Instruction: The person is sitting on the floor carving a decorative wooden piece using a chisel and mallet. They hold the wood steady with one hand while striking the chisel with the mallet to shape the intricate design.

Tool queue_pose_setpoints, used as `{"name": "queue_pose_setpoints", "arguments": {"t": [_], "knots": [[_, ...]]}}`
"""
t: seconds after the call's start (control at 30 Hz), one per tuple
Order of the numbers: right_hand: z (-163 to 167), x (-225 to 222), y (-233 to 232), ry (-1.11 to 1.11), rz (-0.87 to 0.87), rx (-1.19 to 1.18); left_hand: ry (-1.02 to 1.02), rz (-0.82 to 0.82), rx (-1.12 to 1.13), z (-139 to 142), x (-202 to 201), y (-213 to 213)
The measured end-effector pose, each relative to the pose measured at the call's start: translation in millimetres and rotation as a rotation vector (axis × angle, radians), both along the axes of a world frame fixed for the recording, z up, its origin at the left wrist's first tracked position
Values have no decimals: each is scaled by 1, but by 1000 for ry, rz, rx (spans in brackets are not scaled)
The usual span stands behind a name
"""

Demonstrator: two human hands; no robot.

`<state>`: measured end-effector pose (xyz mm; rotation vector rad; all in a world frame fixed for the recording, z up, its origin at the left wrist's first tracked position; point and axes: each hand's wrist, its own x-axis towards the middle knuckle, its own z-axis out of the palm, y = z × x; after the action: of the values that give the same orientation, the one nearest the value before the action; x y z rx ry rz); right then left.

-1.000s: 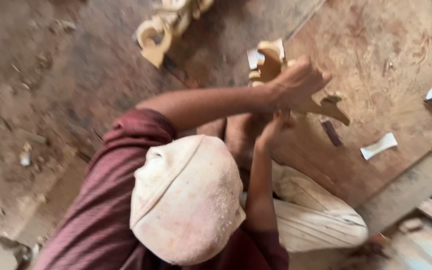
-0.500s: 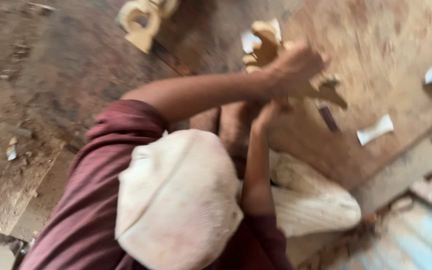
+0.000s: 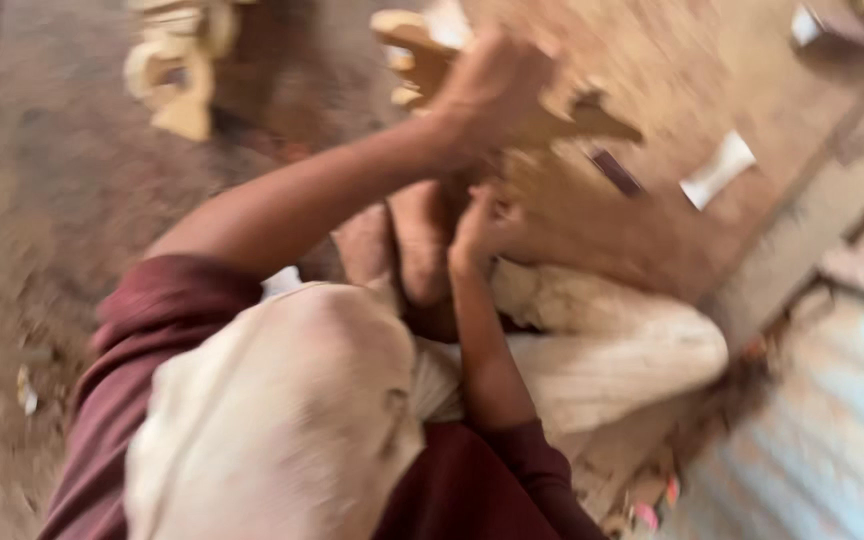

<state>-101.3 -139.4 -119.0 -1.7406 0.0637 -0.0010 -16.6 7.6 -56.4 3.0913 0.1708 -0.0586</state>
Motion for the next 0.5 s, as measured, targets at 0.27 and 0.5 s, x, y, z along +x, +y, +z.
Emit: {"name": "queue_pose_setpoints", "arguments": {"t": [0.27, 0.5], "knots": [[-14, 54, 10, -107, 345, -250, -94, -41, 98, 45, 9, 7], [-13, 58, -1, -313, 532, -565, -88, -38, 111, 53, 6, 13]]}}
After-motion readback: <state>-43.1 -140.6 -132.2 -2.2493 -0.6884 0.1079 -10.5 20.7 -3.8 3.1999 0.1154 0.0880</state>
